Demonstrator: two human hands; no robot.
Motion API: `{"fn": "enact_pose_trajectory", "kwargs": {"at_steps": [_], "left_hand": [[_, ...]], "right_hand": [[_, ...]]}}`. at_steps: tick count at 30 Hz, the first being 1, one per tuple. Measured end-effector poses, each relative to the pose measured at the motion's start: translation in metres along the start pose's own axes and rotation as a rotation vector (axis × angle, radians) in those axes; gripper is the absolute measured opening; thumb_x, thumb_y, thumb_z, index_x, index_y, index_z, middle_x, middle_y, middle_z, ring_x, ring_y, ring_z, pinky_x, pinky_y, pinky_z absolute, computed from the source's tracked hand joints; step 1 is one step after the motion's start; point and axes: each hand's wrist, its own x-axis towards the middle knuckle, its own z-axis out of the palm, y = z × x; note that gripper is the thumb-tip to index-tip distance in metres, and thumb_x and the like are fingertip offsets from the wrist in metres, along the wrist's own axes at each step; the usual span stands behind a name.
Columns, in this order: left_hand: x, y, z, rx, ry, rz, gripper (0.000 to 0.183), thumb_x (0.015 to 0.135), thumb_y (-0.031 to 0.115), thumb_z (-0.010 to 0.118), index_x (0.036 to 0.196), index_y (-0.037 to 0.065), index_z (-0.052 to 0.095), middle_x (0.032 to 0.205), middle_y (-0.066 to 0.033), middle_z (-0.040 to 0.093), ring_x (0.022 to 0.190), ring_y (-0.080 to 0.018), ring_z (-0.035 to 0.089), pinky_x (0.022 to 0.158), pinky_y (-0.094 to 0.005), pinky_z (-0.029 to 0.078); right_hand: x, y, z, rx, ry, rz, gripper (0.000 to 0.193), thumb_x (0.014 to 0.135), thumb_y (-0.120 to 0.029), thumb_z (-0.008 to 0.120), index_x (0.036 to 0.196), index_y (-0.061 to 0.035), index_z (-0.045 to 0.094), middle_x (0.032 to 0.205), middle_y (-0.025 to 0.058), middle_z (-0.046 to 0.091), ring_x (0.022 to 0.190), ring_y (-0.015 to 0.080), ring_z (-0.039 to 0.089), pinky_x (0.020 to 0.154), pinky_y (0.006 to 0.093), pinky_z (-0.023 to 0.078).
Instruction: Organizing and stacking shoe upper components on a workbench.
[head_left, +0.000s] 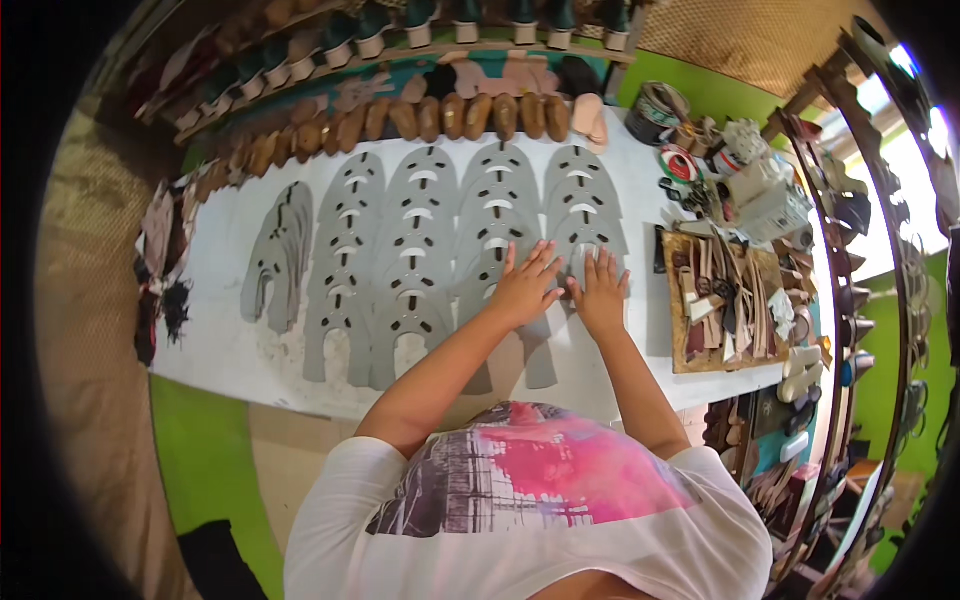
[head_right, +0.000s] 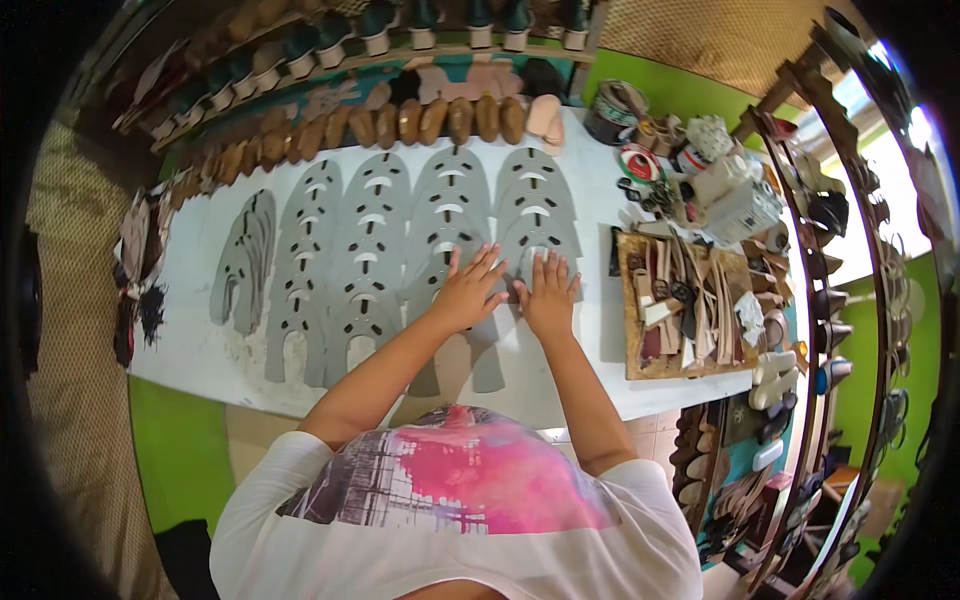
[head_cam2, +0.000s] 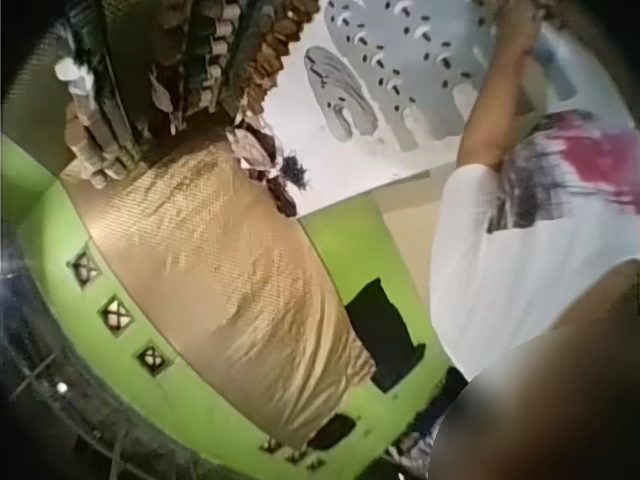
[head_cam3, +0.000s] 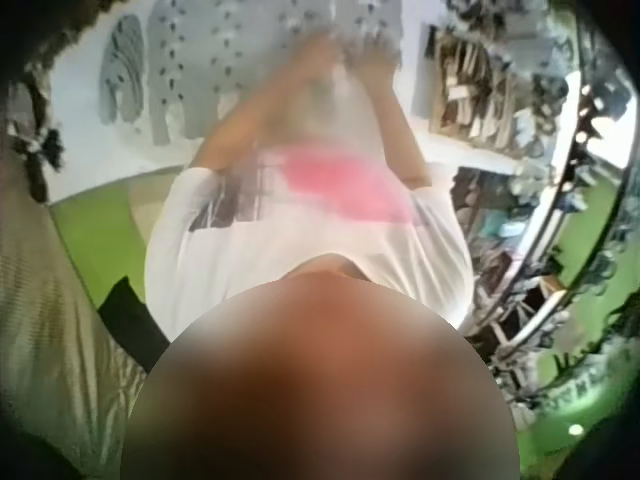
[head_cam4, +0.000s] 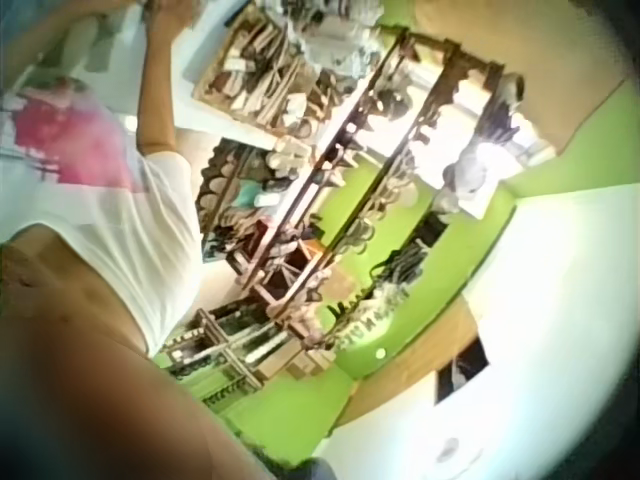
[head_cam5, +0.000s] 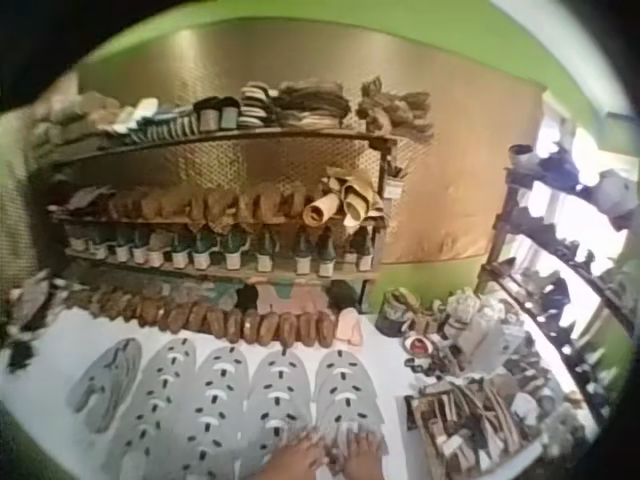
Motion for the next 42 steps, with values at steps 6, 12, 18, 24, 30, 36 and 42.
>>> {"fn": "enact_pose_trajectory", "kwargs": {"at_steps": [6, 12, 18, 24, 30, 36, 42], "left_hand": [[-0.067, -0.042, -0.053, -0.133, 0.225, -0.184, 0.043, 0.082, 0.032, 0.051, 0.118, 0.009, 0.050, 0.136, -0.0148, 0.030, 0.127, -0.0291, 0.026, 0.100, -0.0577, 0.010], [-0.165, -0.146, -0.082, -0.069, 0.416, -0.486, 0.037, 0.080, 0.025, 0.054, 0.112, 0.008, 0.054, 0.133, -0.0137, 0.035, 0.126, -0.0317, 0.027, 0.099, -0.0590, 0.012], [-0.251, -0.254, -0.144, 0.036, 0.495, -0.773, 0.038, 0.079, 0.022, 0.056, 0.113, 0.006, 0.052, 0.132, -0.0154, 0.036, 0.123, -0.0330, 0.031, 0.099, -0.0535, 0.019], [-0.297, -0.345, -0.163, 0.148, 0.479, -0.935, 0.045, 0.077, 0.024, 0.056, 0.112, -0.003, 0.050, 0.126, -0.0179, 0.042, 0.115, -0.0346, 0.040, 0.095, -0.0438, 0.033], [-0.296, -0.348, -0.190, 0.186, 0.323, -0.935, 0.041, 0.076, 0.022, 0.056, 0.110, -0.001, 0.052, 0.113, -0.0147, 0.053, 0.102, -0.0297, 0.052, 0.084, -0.0382, 0.042], [-0.305, -0.358, -0.205, 0.215, 0.335, -0.898, 0.032, 0.074, 0.018, 0.060, 0.103, 0.007, 0.057, 0.102, -0.0093, 0.059, 0.091, -0.0257, 0.057, 0.076, -0.0380, 0.044], [-0.305, -0.368, -0.215, -0.065, 0.396, -0.847, 0.025, 0.074, 0.021, 0.062, 0.096, 0.008, 0.060, 0.087, -0.0099, 0.062, 0.079, -0.0261, 0.059, 0.070, -0.0363, 0.045]], "right_hand": [[-0.001, -0.073, -0.007, 0.165, -0.115, -0.025, 0.054, 0.085, -0.036, 0.048, 0.129, -0.0074, 0.035, 0.136, 0.0192, 0.027, 0.127, 0.0351, 0.025, 0.100, 0.0559, 0.016], [0.000, -0.177, -0.003, 0.277, -0.176, -0.178, 0.051, 0.082, -0.023, 0.052, 0.128, -0.0079, 0.036, 0.134, 0.0191, 0.029, 0.125, 0.0347, 0.027, 0.101, 0.0515, 0.019], [0.001, -0.296, 0.021, 0.443, -0.141, -0.313, 0.048, 0.076, -0.016, 0.057, 0.121, -0.0046, 0.045, 0.125, 0.0195, 0.041, 0.115, 0.0351, 0.038, 0.098, 0.0423, 0.029], [0.010, -0.419, 0.048, 0.642, -0.216, -0.445, 0.045, 0.075, -0.019, 0.059, 0.116, -0.0019, 0.049, 0.110, 0.0183, 0.051, 0.104, 0.0353, 0.045, 0.090, 0.0385, 0.036], [0.020, -0.483, 0.053, 0.485, -0.345, -0.323, 0.045, 0.079, -0.032, 0.056, 0.113, -0.0029, 0.052, 0.106, 0.0154, 0.052, 0.098, 0.0333, 0.047, 0.085, 0.0385, 0.038], [0.018, -0.503, 0.050, 0.476, -0.380, -0.117, 0.046, 0.080, -0.037, 0.054, 0.111, -0.0035, 0.054, 0.104, 0.0158, 0.053, 0.099, 0.0332, 0.047, 0.084, 0.0398, 0.038], [0.028, -0.509, 0.063, 0.804, -0.297, -0.034, 0.043, 0.074, -0.027, 0.063, 0.109, -0.0017, 0.055, 0.083, 0.0122, 0.060, 0.077, 0.0262, 0.058, 0.070, 0.0351, 0.046]]}}
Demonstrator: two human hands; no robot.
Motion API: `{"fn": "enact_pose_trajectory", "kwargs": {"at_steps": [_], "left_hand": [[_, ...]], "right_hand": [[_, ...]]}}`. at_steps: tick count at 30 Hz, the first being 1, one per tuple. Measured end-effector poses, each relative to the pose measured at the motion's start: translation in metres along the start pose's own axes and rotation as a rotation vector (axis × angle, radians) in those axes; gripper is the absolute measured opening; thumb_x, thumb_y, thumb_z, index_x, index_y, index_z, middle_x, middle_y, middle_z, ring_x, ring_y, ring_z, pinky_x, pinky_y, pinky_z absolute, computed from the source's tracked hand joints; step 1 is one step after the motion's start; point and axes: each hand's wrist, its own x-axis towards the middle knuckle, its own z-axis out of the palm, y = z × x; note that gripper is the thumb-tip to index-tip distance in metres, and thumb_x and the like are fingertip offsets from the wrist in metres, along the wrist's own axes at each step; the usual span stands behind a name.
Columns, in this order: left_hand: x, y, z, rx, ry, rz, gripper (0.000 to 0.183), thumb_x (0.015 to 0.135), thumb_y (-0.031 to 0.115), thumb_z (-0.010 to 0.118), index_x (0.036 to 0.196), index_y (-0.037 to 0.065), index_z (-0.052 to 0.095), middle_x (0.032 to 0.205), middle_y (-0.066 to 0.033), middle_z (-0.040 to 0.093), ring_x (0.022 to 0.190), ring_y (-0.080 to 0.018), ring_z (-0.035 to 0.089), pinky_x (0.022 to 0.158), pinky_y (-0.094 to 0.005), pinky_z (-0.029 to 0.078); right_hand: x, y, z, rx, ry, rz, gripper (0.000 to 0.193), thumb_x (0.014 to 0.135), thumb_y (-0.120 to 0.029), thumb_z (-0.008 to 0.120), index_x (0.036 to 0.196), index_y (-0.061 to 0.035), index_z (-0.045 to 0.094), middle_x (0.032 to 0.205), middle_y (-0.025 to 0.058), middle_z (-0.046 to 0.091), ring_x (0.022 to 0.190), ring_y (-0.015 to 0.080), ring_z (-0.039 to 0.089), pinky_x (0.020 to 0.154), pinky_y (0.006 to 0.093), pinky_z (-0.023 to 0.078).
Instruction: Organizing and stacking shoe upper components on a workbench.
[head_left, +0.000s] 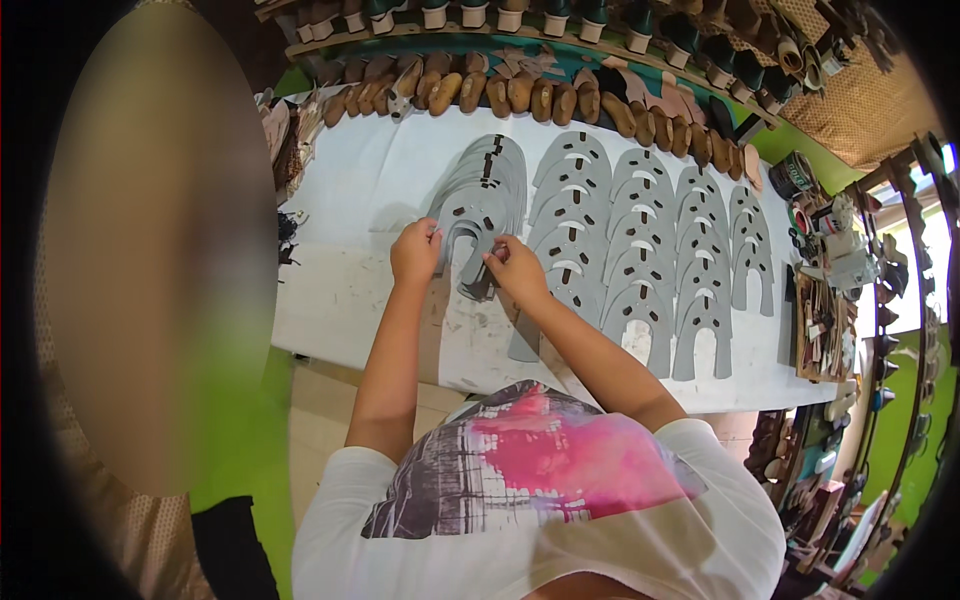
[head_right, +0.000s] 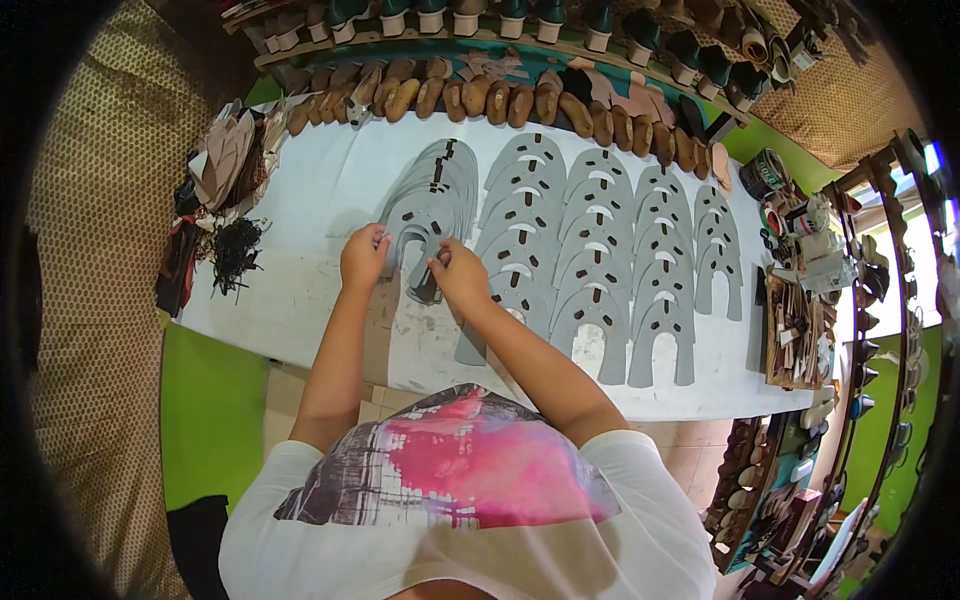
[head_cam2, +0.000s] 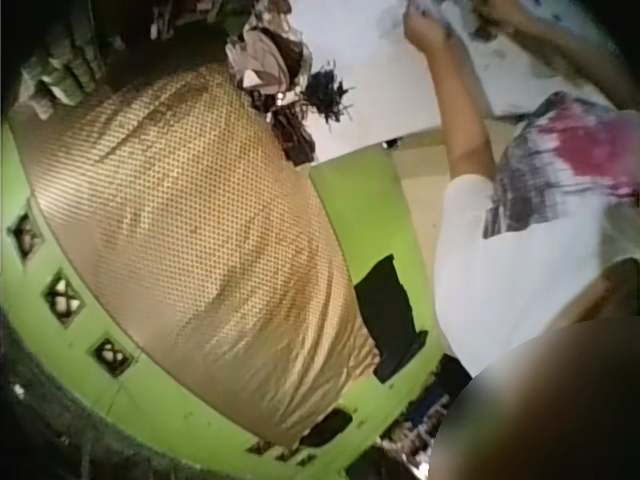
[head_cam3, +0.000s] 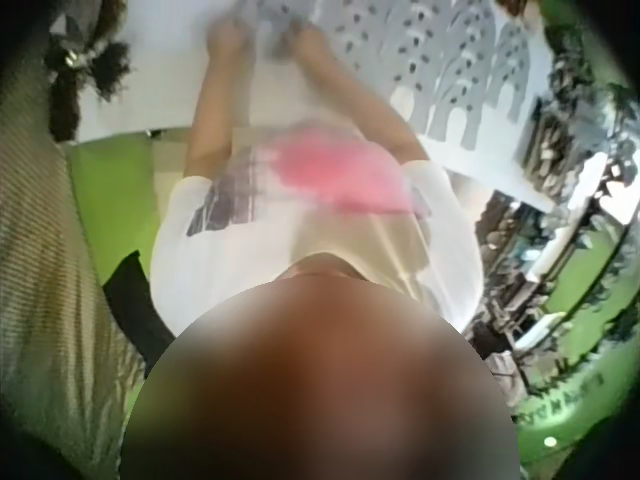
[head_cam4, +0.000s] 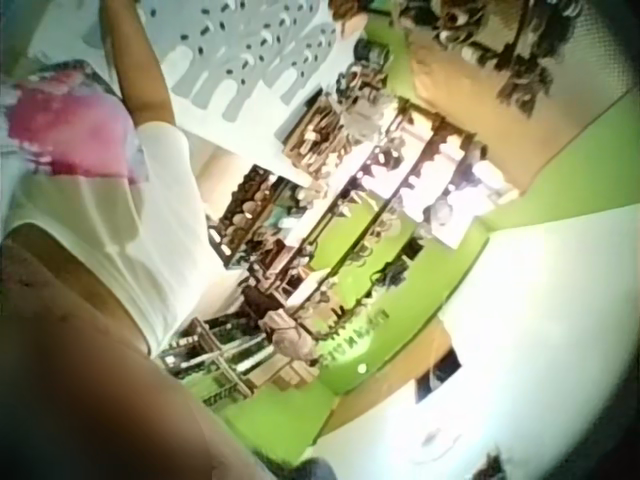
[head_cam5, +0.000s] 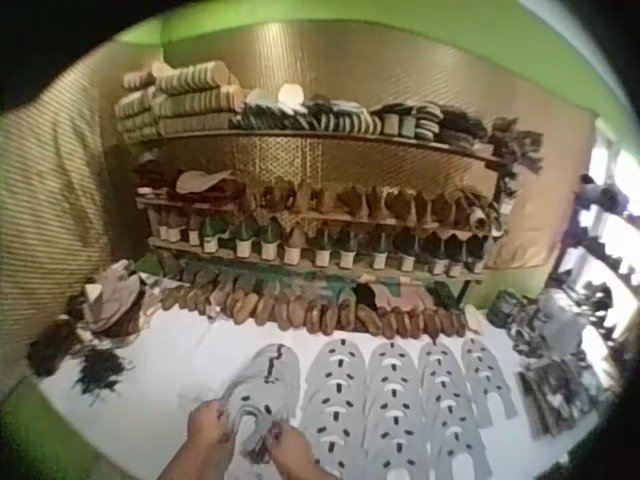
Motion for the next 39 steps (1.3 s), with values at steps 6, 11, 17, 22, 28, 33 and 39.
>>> {"fn": "enact_pose_trajectory", "kwargs": {"at_steps": [6, 11, 17, 22, 28, 33, 39], "left_hand": [[-0.003, -0.001, -0.003, -0.172, -0.046, -0.074, 0.027, 0.077, 0.023, 0.060, 0.097, 0.005, 0.059, 0.085, -0.0124, 0.063, 0.079, -0.0255, 0.060, 0.069, -0.0341, 0.046], [-0.006, -0.001, -0.005, -0.311, -0.096, -0.147, 0.031, 0.079, 0.024, 0.058, 0.104, 0.005, 0.058, 0.089, -0.0145, 0.063, 0.080, -0.0248, 0.060, 0.071, -0.0331, 0.046], [-0.010, -0.014, 0.001, -0.261, -0.089, -0.114, 0.032, 0.080, 0.024, 0.056, 0.106, 0.004, 0.057, 0.089, -0.0159, 0.063, 0.081, -0.0264, 0.060, 0.072, -0.0330, 0.046], [-0.018, 0.009, -0.007, -0.329, -0.101, -0.121, 0.029, 0.080, 0.020, 0.056, 0.103, 0.002, 0.057, 0.088, -0.0140, 0.062, 0.081, -0.0224, 0.059, 0.073, -0.0305, 0.045], [-0.025, 0.023, 0.010, -0.743, -0.431, -0.143, 0.026, 0.080, 0.009, 0.052, 0.104, 0.000, 0.050, 0.087, -0.0068, 0.058, 0.078, -0.0133, 0.054, 0.069, -0.0265, 0.043], [-0.053, 0.093, 0.040, -0.831, -0.896, -0.137, 0.045, 0.073, 0.005, 0.055, 0.115, 0.004, 0.039, 0.091, -0.0062, 0.056, 0.078, -0.0119, 0.054, 0.061, -0.0252, 0.043], [-0.102, 0.190, 0.104, -0.739, -1.238, 0.019, 0.064, 0.071, 0.006, 0.057, 0.129, 0.005, 0.029, 0.098, -0.0094, 0.057, 0.083, -0.0141, 0.056, 0.062, -0.0253, 0.045]], "right_hand": [[0.011, 0.003, 0.002, 0.167, 0.079, 0.158, 0.047, 0.069, -0.014, 0.067, 0.111, 0.0011, 0.052, 0.071, 0.0091, 0.060, 0.062, 0.0195, 0.058, 0.060, 0.0285, 0.046], [0.013, 0.020, 0.001, 0.052, 0.061, 0.137, 0.046, 0.070, -0.015, 0.065, 0.112, -0.0011, 0.054, 0.075, 0.0120, 0.061, 0.066, 0.0245, 0.058, 0.063, 0.0311, 0.046], [0.013, 0.017, 0.007, -0.149, 0.176, -0.127, 0.034, 0.072, -0.015, 0.062, 0.102, 0.0014, 0.059, 0.088, 0.0180, 0.060, 0.076, 0.0297, 0.058, 0.069, 0.0339, 0.046], [0.011, 0.019, -0.011, 0.038, 0.143, -0.039, 0.026, 0.075, -0.015, 0.060, 0.096, 0.0007, 0.060, 0.081, 0.0140, 0.059, 0.071, 0.0267, 0.058, 0.067, 0.0316, 0.045], [-0.004, 0.060, -0.055, 0.692, 0.000, 0.278, 0.031, 0.078, -0.008, 0.054, 0.108, -0.0022, 0.053, 0.071, 0.0003, 0.052, 0.061, 0.0095, 0.048, 0.057, 0.0216, 0.039], [-0.054, 0.091, -0.140, 0.958, -0.081, 0.443, 0.043, 0.077, -0.004, 0.053, 0.119, -0.0024, 0.043, 0.077, -0.0003, 0.050, 0.069, 0.0076, 0.047, 0.063, 0.0204, 0.039], [-0.123, 0.157, -0.232, 0.845, 0.095, 0.641, 0.040, 0.082, -0.017, 0.056, 0.119, -0.0033, 0.045, 0.104, 0.0043, 0.055, 0.091, 0.0111, 0.051, 0.077, 0.0240, 0.041]]}}
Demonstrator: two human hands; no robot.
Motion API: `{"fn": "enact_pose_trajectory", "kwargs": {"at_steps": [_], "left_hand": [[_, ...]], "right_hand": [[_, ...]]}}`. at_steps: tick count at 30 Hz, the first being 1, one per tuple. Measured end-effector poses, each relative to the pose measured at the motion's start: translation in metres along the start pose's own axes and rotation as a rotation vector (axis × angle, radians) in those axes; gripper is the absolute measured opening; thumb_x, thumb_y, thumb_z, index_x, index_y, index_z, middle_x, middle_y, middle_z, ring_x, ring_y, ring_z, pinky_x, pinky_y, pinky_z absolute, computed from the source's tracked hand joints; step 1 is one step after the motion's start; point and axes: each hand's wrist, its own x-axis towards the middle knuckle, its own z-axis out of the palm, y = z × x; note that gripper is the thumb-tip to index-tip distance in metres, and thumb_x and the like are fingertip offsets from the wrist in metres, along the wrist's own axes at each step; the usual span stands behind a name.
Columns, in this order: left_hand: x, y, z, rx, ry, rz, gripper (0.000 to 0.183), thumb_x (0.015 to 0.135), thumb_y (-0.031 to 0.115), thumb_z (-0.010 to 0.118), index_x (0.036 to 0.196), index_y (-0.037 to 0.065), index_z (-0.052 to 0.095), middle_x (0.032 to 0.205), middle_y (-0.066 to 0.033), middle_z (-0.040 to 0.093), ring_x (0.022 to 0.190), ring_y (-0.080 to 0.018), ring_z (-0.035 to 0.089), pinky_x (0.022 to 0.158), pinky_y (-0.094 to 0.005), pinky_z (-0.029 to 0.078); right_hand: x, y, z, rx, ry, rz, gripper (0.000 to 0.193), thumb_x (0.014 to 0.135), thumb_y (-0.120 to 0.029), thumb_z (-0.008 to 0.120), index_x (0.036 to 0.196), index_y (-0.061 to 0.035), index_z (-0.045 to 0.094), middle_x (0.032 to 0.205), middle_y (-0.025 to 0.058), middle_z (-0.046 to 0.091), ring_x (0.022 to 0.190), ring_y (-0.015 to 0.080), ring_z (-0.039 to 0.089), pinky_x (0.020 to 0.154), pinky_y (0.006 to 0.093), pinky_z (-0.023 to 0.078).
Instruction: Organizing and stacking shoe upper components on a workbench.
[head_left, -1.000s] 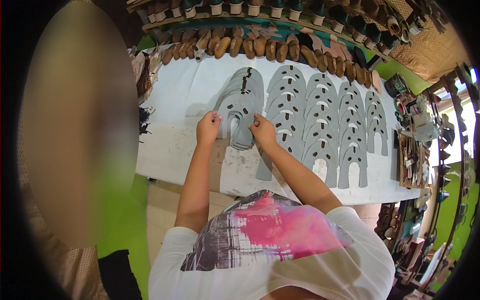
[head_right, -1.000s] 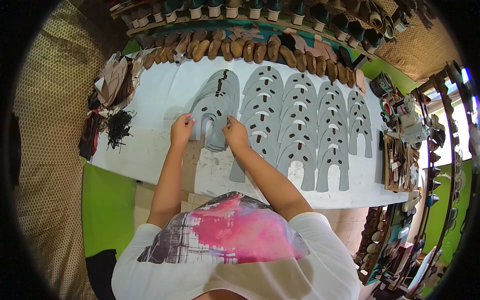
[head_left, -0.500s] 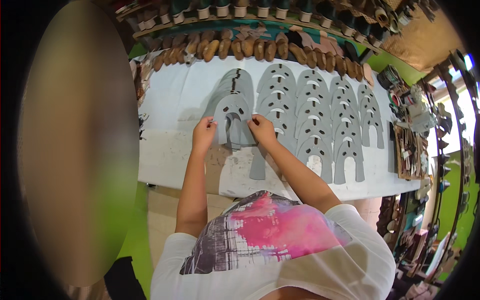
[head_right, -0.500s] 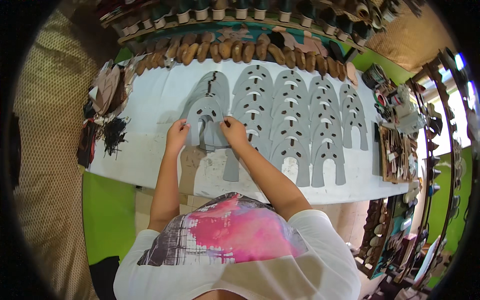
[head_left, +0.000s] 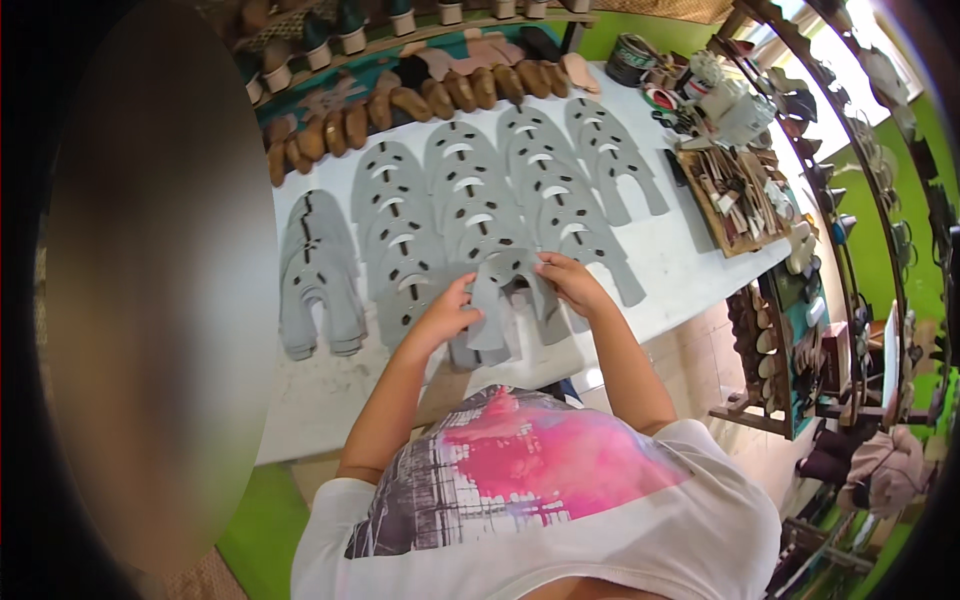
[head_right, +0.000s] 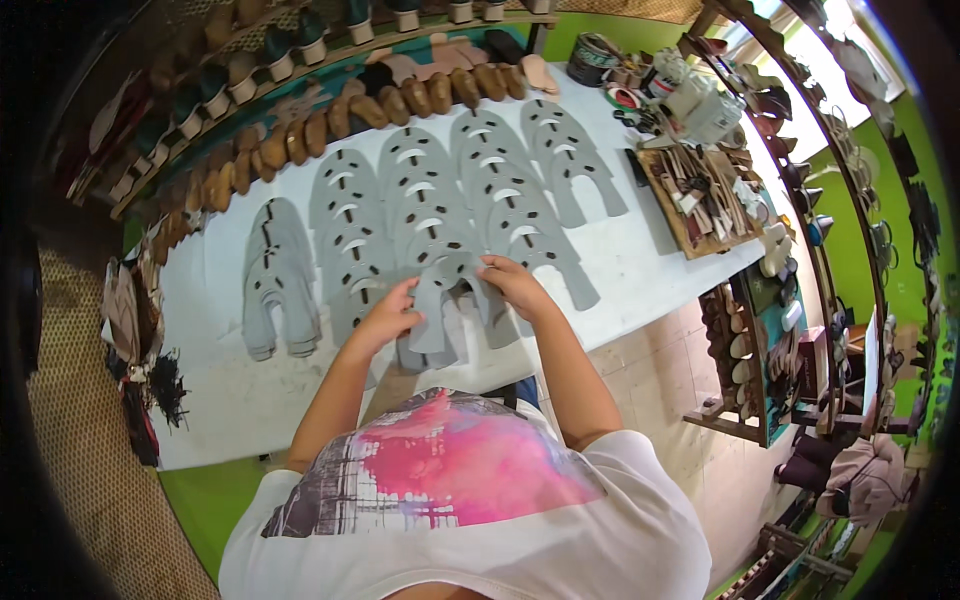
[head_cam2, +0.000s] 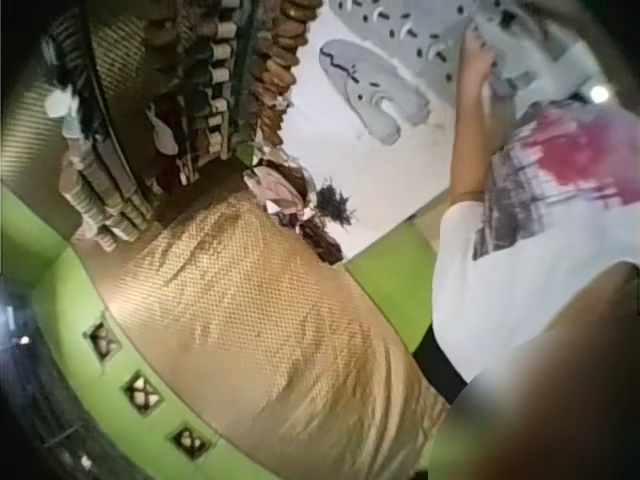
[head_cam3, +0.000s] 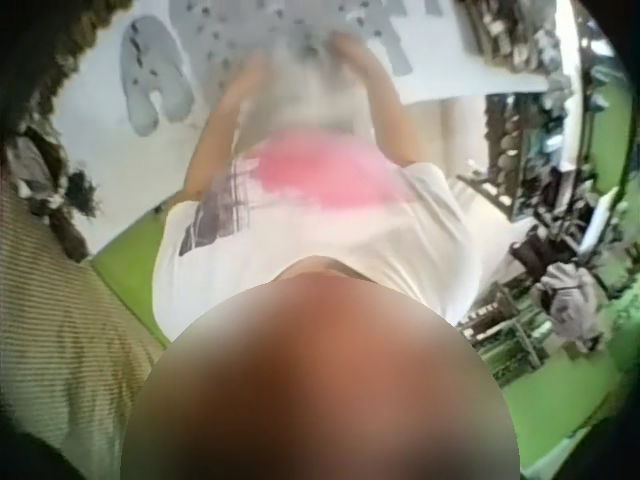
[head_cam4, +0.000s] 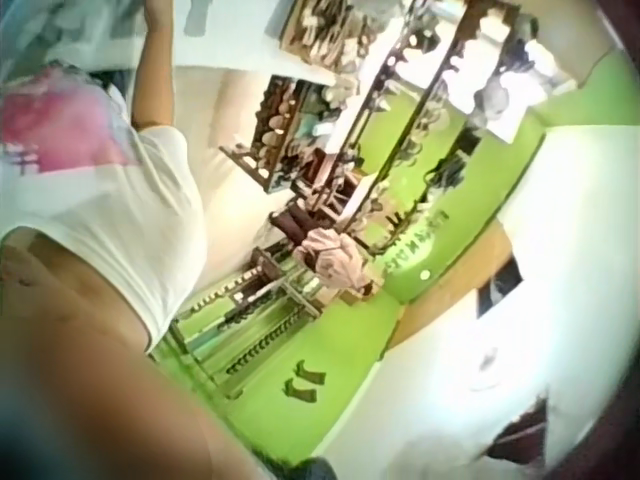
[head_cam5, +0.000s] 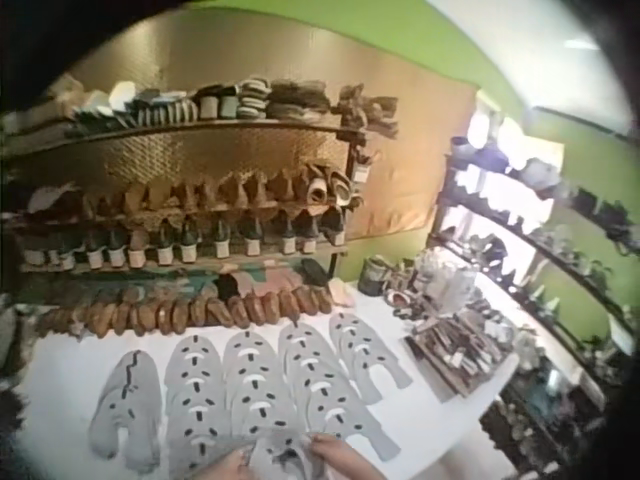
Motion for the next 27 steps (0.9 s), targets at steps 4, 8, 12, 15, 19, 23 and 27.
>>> {"fn": "enact_pose_trajectory", "kwargs": {"at_steps": [4, 8, 12, 15, 19, 23, 27], "left_hand": [[0.048, 0.008, 0.062, -0.056, -0.153, 0.056, 0.066, 0.075, 0.006, 0.055, 0.134, 0.008, 0.024, 0.095, -0.0067, 0.057, 0.077, -0.0117, 0.055, 0.059, -0.0242, 0.044], [0.089, 0.035, 0.116, -0.018, -0.209, -0.001, 0.056, 0.083, 0.017, 0.055, 0.132, 0.006, 0.029, 0.092, -0.0068, 0.058, 0.078, -0.0122, 0.057, 0.061, -0.0255, 0.046], [0.135, 0.041, 0.159, -0.063, -0.129, -0.062, 0.055, 0.084, 0.017, 0.055, 0.131, 0.006, 0.029, 0.091, -0.0068, 0.058, 0.075, -0.0127, 0.057, 0.060, -0.0258, 0.046], [0.167, 0.046, 0.186, -0.014, -0.073, -0.004, 0.052, 0.083, 0.017, 0.055, 0.127, 0.003, 0.034, 0.085, -0.0098, 0.059, 0.065, -0.0134, 0.057, 0.056, -0.0258, 0.047], [0.213, 0.043, 0.204, -0.068, 0.028, 0.042, 0.050, 0.083, 0.015, 0.053, 0.128, 0.004, 0.034, 0.085, -0.0100, 0.059, 0.062, -0.0150, 0.057, 0.055, -0.0267, 0.049], [0.238, 0.053, 0.203, 0.035, 0.105, -0.076, 0.049, 0.083, 0.011, 0.049, 0.129, 0.010, 0.034, 0.088, -0.0114, 0.058, 0.060, -0.0176, 0.058, 0.054, -0.0304, 0.051], [0.237, 0.053, 0.204, 0.106, 0.179, -0.107, 0.048, 0.082, 0.009, 0.048, 0.128, 0.012, 0.034, 0.090, -0.0116, 0.057, 0.060, -0.0189, 0.058, 0.052, -0.0318, 0.051]], "right_hand": [[-0.032, -0.015, -0.068, -0.005, 0.078, -0.071, 0.032, 0.080, -0.021, 0.058, 0.107, -0.0028, 0.055, 0.095, 0.0030, 0.059, 0.087, 0.0115, 0.052, 0.076, 0.0247, 0.039], [-0.044, -0.024, -0.141, 0.026, 0.118, -0.116, 0.028, 0.078, -0.014, 0.059, 0.104, -0.0032, 0.056, 0.091, 0.0023, 0.060, 0.083, 0.0108, 0.054, 0.073, 0.0233, 0.041], [-0.042, -0.038, -0.195, 0.029, 0.140, -0.138, 0.031, 0.080, -0.008, 0.055, 0.110, -0.0036, 0.052, 0.092, 0.0023, 0.059, 0.083, 0.0109, 0.054, 0.075, 0.0239, 0.041], [-0.033, -0.049, -0.228, -0.012, 0.140, -0.182, 0.033, 0.079, -0.008, 0.056, 0.111, -0.0035, 0.051, 0.091, 0.0029, 0.059, 0.081, 0.0109, 0.054, 0.074, 0.0236, 0.041], [0.001, -0.055, -0.266, -0.039, 0.214, -0.230, 0.038, 0.078, -0.008, 0.056, 0.115, -0.0024, 0.050, 0.090, 0.0033, 0.058, 0.080, 0.0105, 0.054, 0.073, 0.0222, 0.041], [0.030, -0.062, -0.283, -0.228, 0.188, -0.253, 0.043, 0.076, -0.004, 0.055, 0.119, -0.0018, 0.048, 0.085, 0.0030, 0.057, 0.076, 0.0083, 0.052, 0.068, 0.0203, 0.040], [0.046, -0.053, -0.285, -0.651, 0.382, -0.275, 0.037, 0.076, -0.007, 0.057, 0.113, -0.0059, 0.054, 0.078, 0.0050, 0.057, 0.071, 0.0113, 0.052, 0.064, 0.0243, 0.041]]}}
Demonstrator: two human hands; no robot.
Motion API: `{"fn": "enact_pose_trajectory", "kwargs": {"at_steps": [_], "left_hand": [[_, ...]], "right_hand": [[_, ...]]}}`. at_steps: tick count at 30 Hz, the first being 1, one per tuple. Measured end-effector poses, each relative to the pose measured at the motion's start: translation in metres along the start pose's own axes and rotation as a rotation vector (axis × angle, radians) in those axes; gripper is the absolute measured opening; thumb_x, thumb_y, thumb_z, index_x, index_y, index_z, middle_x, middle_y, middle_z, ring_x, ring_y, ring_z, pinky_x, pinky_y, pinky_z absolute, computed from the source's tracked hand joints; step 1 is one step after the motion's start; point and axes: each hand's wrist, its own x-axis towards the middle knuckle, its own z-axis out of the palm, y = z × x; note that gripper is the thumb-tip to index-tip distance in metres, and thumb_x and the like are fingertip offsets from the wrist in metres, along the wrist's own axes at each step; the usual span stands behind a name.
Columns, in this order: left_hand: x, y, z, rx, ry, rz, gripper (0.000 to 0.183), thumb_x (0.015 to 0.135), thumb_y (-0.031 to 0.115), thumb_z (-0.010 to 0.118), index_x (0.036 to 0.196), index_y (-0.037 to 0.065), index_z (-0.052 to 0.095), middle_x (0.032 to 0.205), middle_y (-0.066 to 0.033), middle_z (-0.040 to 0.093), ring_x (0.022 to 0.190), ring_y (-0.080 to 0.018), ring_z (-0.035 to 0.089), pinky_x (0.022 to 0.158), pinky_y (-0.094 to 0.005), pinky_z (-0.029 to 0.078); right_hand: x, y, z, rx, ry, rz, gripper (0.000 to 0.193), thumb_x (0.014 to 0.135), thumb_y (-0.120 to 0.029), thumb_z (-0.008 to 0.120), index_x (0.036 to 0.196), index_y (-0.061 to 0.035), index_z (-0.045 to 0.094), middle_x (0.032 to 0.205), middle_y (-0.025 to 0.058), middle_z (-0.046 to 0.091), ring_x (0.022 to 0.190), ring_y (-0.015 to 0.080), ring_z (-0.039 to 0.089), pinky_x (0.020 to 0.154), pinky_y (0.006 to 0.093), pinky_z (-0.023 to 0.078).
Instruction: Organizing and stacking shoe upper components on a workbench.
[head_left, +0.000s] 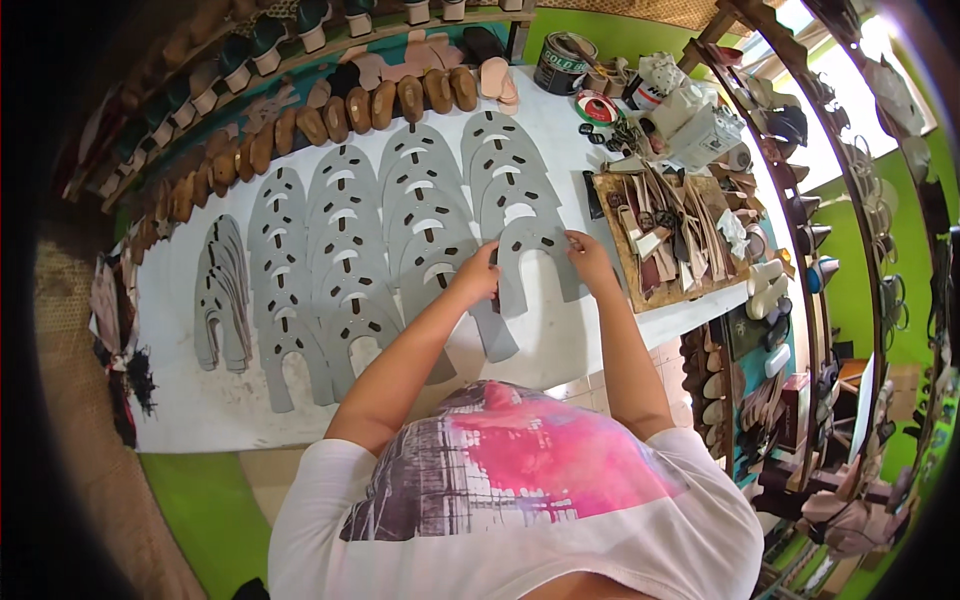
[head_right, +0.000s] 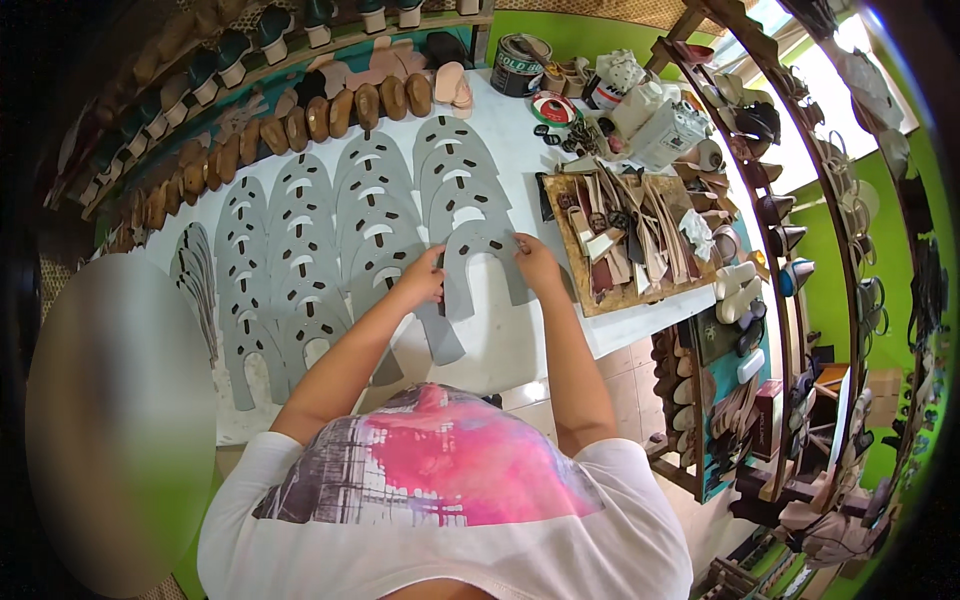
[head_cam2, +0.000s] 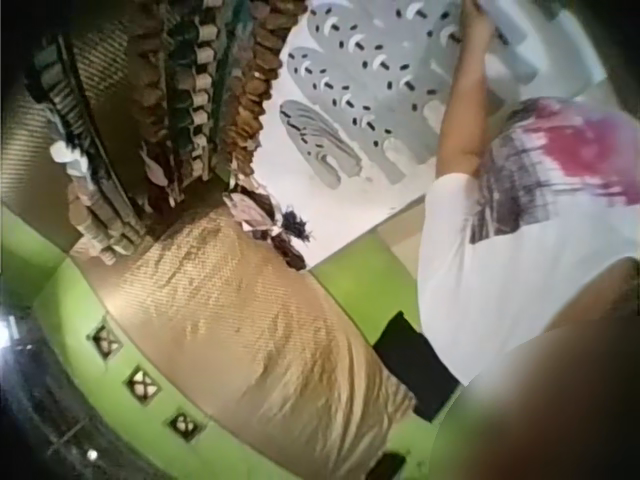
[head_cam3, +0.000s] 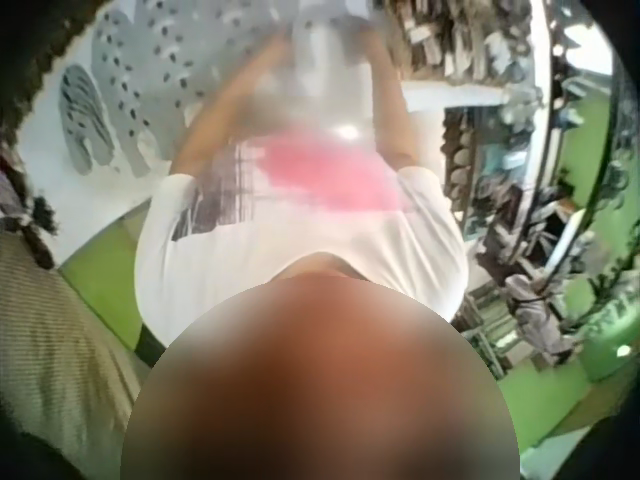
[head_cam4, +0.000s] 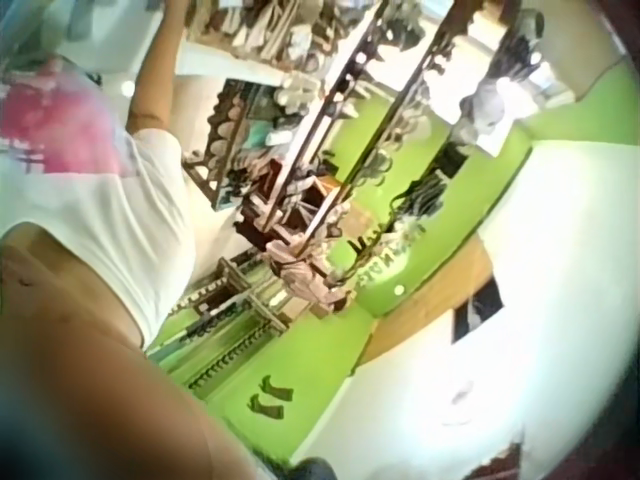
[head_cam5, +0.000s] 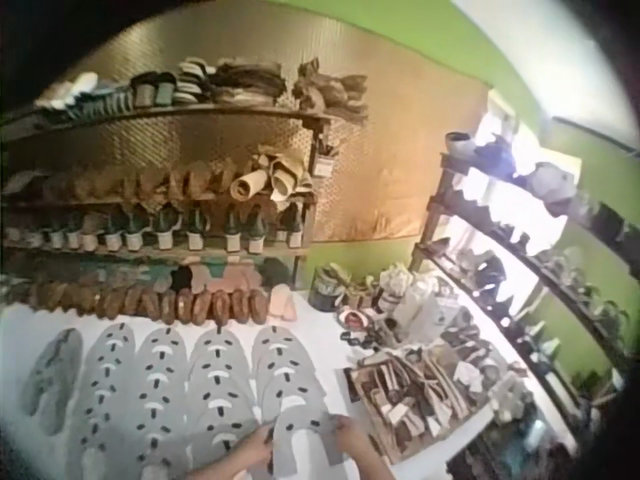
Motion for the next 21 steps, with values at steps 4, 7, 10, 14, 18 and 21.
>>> {"fn": "enact_pose_trajectory", "kwargs": {"at_steps": [4, 7, 10, 14, 18, 21], "left_hand": [[-0.008, 0.008, 0.001, 0.036, 0.063, 0.054, 0.048, 0.082, 0.007, 0.047, 0.128, 0.011, 0.035, 0.086, -0.0103, 0.058, 0.062, -0.0181, 0.058, 0.049, -0.0311, 0.050], [-0.010, 0.008, 0.001, 0.120, 0.097, 0.027, 0.049, 0.080, 0.008, 0.049, 0.127, 0.009, 0.035, 0.084, -0.0110, 0.059, 0.068, -0.0214, 0.060, 0.053, -0.0346, 0.049], [-0.011, 0.005, 0.003, 0.511, 0.260, 0.244, 0.046, 0.079, 0.011, 0.052, 0.123, 0.006, 0.039, 0.082, -0.0130, 0.061, 0.071, -0.0265, 0.060, 0.061, -0.0389, 0.048], [-0.030, 0.021, 0.008, 0.803, 0.343, 0.279, 0.039, 0.075, 0.015, 0.057, 0.113, 0.007, 0.049, 0.093, -0.0133, 0.058, 0.084, -0.0301, 0.057, 0.068, -0.0422, 0.046], [-0.043, 0.004, 0.005, 0.927, 0.417, 0.549, 0.033, 0.071, 0.017, 0.062, 0.103, 0.011, 0.057, 0.106, -0.0074, 0.054, 0.099, -0.0258, 0.049, 0.079, -0.0396, 0.039], [-0.058, -0.009, -0.001, 0.878, 0.437, 0.656, 0.032, 0.069, 0.018, 0.063, 0.101, 0.013, 0.059, 0.114, -0.0065, 0.049, 0.105, -0.0254, 0.045, 0.085, -0.0418, 0.032]], "right_hand": [[-0.003, -0.004, 0.006, 0.009, 0.140, -0.126, 0.034, 0.074, -0.008, 0.060, 0.108, -0.0090, 0.058, 0.077, 0.0067, 0.057, 0.069, 0.0169, 0.054, 0.065, 0.0280, 0.043], [-0.007, -0.014, 0.008, -0.090, 0.126, -0.085, 0.033, 0.073, -0.008, 0.060, 0.107, -0.0083, 0.058, 0.079, 0.0078, 0.058, 0.072, 0.0187, 0.056, 0.067, 0.0285, 0.044], [-0.006, -0.010, 0.011, -0.187, 0.160, -0.129, 0.032, 0.073, -0.009, 0.060, 0.105, -0.0078, 0.059, 0.085, 0.0110, 0.059, 0.078, 0.0231, 0.058, 0.070, 0.0306, 0.045], [-0.013, -0.009, 0.011, -0.438, 0.295, -0.345, 0.029, 0.074, -0.010, 0.059, 0.103, -0.0079, 0.059, 0.094, 0.0123, 0.059, 0.085, 0.0271, 0.057, 0.075, 0.0338, 0.046], [-0.028, -0.014, 0.025, -0.555, 0.333, -0.518, 0.029, 0.076, -0.017, 0.059, 0.104, -0.0092, 0.059, 0.109, 0.0130, 0.054, 0.101, 0.0310, 0.050, 0.084, 0.0400, 0.041], [-0.037, -0.011, 0.040, -0.619, 0.262, -0.587, 0.032, 0.079, -0.023, 0.057, 0.109, -0.0110, 0.056, 0.118, 0.0133, 0.049, 0.111, 0.0313, 0.044, 0.091, 0.0429, 0.036]]}}
